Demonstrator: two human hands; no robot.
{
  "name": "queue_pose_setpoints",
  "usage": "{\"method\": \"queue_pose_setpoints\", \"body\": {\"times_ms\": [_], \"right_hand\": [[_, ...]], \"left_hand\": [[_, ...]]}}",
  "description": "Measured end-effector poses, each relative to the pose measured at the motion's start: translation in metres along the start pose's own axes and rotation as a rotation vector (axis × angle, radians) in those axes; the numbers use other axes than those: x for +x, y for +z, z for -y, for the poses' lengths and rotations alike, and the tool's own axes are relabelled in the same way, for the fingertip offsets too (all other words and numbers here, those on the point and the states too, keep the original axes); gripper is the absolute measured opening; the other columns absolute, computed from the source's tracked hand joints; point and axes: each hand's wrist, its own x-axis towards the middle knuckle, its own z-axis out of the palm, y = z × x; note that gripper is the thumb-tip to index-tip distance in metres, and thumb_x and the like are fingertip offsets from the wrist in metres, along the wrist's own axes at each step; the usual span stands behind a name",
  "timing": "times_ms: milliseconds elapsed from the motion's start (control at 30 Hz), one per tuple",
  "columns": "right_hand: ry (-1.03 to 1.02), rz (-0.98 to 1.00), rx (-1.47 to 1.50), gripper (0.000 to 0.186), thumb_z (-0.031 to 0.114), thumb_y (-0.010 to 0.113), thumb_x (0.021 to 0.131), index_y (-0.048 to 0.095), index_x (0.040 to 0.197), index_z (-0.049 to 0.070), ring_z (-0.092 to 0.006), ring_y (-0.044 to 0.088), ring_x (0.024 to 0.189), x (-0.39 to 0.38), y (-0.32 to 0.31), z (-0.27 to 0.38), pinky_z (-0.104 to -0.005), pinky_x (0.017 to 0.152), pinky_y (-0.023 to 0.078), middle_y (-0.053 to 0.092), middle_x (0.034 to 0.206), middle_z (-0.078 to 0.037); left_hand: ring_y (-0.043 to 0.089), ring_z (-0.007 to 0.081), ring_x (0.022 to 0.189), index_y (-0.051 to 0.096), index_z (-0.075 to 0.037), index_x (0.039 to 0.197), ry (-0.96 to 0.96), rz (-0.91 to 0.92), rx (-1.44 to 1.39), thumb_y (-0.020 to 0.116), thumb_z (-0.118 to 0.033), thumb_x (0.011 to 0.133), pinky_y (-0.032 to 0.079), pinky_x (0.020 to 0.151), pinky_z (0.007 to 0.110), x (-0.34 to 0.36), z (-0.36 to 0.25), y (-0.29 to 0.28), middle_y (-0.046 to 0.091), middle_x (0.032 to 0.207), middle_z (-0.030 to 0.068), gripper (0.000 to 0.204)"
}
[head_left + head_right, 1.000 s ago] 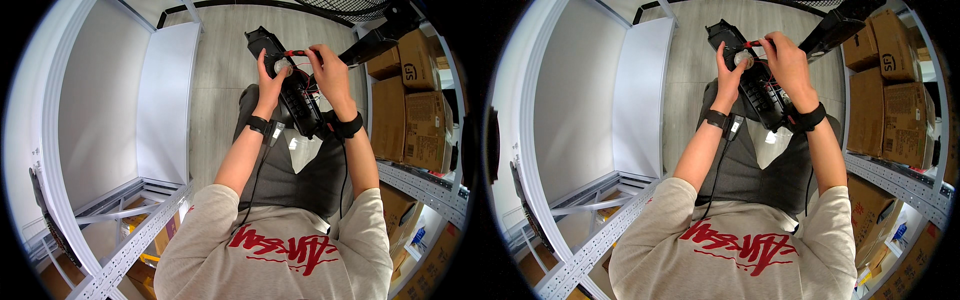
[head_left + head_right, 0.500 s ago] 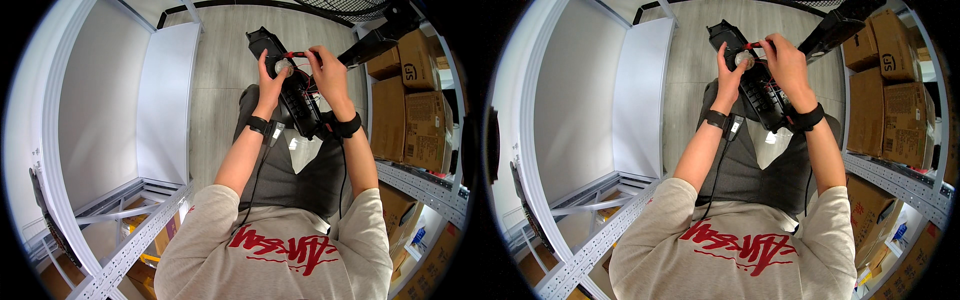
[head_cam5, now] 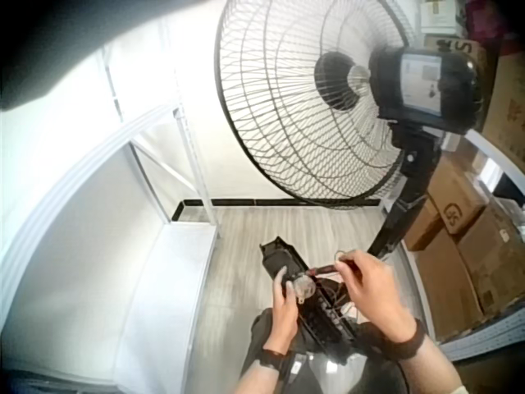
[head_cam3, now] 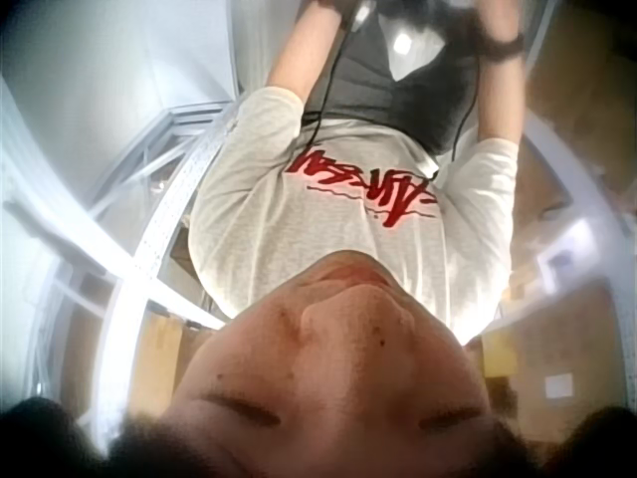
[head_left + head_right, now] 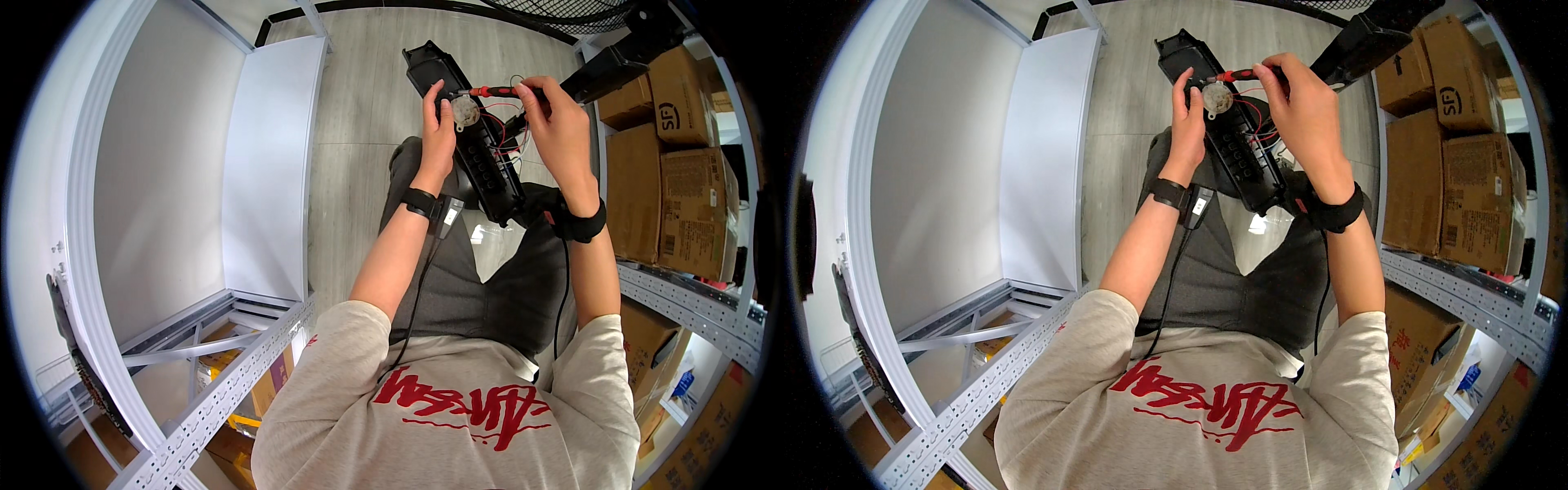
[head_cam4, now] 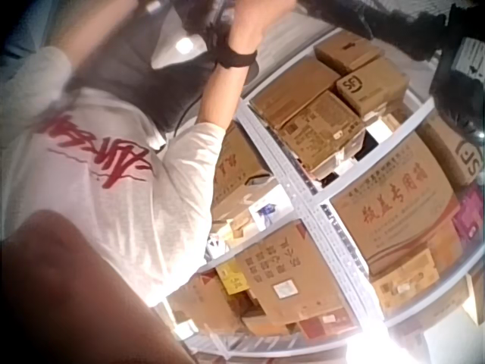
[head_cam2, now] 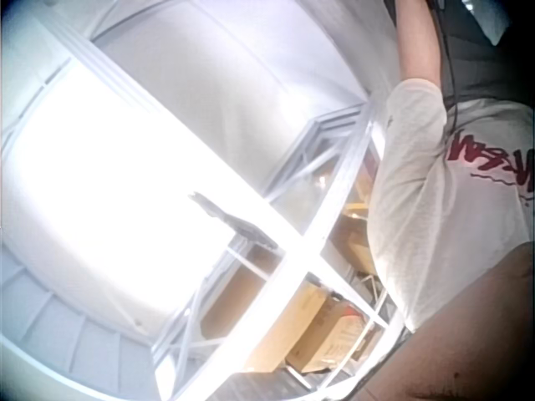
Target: The person sits on the floor and uses a screwdriver to connect and tighten wires inside the base of a standing fan. They manipulate the internal wiring and components, then reassemble the fan base housing.
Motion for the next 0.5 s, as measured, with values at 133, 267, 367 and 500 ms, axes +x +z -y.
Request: {"method": "queue_pose_setpoints", "body": {"times_ms": [133,267,367,500], "right_hand": [[-0.023,0.004,0.008,0.017,0.019,0.069,0.094,0.066,0.1,0.003,-0.0262,0.067,0.066,-0.0025,-0.0016,0.0019,-0.033,0.059,0.051,0.068,0.08,-0.014],[-0.034,0.009,0.007,0.017,0.018,0.069,0.094,0.066,0.1,0.003,-0.0262,0.067,0.066,-0.0026,-0.0026,0.0031,-0.033,0.059,0.051,0.068,0.08,-0.014],[-0.022,0.014,0.021,0.017,0.018,0.069,0.094,0.066,0.1,0.003,-0.0259,0.067,0.066,-0.0026,-0.0025,0.003,-0.0328,0.059,0.051,0.068,0.079,-0.014],[-0.007,0.017,0.034,0.017,0.018,0.069,0.094,0.066,0.1,0.003,-0.0249,0.067,0.065,-0.0028,-0.0036,0.0028,-0.0325,0.059,0.05,0.068,0.078,-0.014]], "left_hand": [[0.045,0.016,0.123,0.049,-0.011,0.138,0.03,-0.007,0.048,0.039,-0.021,0.109,0.033,0.108,0.03,0.001,0.0013,-0.0001,0.05,0.136,0.005,0.032],[0.048,0.0124,0.102,0.056,-0.009,0.126,0.05,-0.034,0.051,0.04,-0.019,0.109,0.038,0.096,0.027,0.0015,0.0035,0.001,0.056,0.114,0.0015,0.026],[0.046,0.011,0.097,0.057,-0.008,0.12,0.038,-0.047,0.051,0.041,-0.019,0.109,0.039,0.09,0.025,0.0015,0.0069,-0.0002,0.055,0.107,-0.0003,0.022],[0.044,0.0099,0.091,0.057,-0.007,0.116,0.017,-0.065,0.048,0.042,-0.019,0.109,0.038,0.086,0.025,0.0021,0.0096,-0.0011,0.053,0.102,-0.001,0.019]]}}
